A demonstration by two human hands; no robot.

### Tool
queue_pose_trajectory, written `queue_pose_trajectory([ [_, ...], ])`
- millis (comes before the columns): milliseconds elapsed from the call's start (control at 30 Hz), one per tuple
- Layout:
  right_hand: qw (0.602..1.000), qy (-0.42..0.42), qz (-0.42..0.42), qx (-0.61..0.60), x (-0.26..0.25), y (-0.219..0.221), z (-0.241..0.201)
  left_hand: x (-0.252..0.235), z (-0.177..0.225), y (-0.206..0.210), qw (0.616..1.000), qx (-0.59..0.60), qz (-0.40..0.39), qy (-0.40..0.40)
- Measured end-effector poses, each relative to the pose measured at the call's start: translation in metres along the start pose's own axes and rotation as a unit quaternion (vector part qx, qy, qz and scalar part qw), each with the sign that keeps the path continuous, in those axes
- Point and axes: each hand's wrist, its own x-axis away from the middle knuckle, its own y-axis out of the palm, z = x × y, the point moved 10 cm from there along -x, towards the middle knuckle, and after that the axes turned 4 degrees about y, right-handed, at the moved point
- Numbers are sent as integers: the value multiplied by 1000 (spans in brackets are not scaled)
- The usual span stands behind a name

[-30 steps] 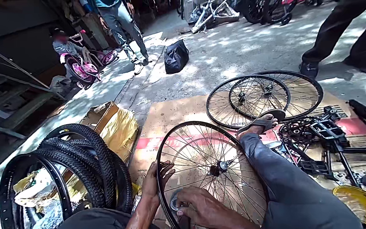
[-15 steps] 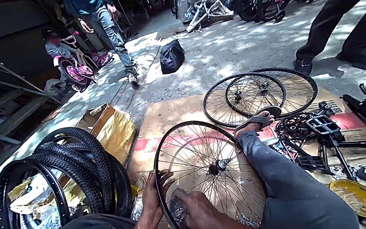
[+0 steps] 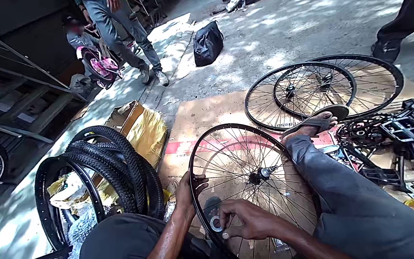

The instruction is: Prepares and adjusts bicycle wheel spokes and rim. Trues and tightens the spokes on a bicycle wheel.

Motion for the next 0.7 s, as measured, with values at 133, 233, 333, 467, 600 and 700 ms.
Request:
queue_pose_trajectory([
  [133,983,89,107,118,-10,3,4,3,4,6,1000,5,-9,7],
  [233,984,86,48,147,-15,14,2,1,2,4,1000,-3,-4,5],
  [333,997,54,-51,-14,-3,4,1,1,2,2,1000,0,-3,3],
  [467,988,113,47,91,-7,3,7,4,4,7,1000,3,-11,10],
  [600,986,80,2,143,-14,14,1,2,3,2,1000,-9,0,7],
  [700,999,31,-37,-5,-2,3,1,2,4,1,1000,-2,-2,9],
])
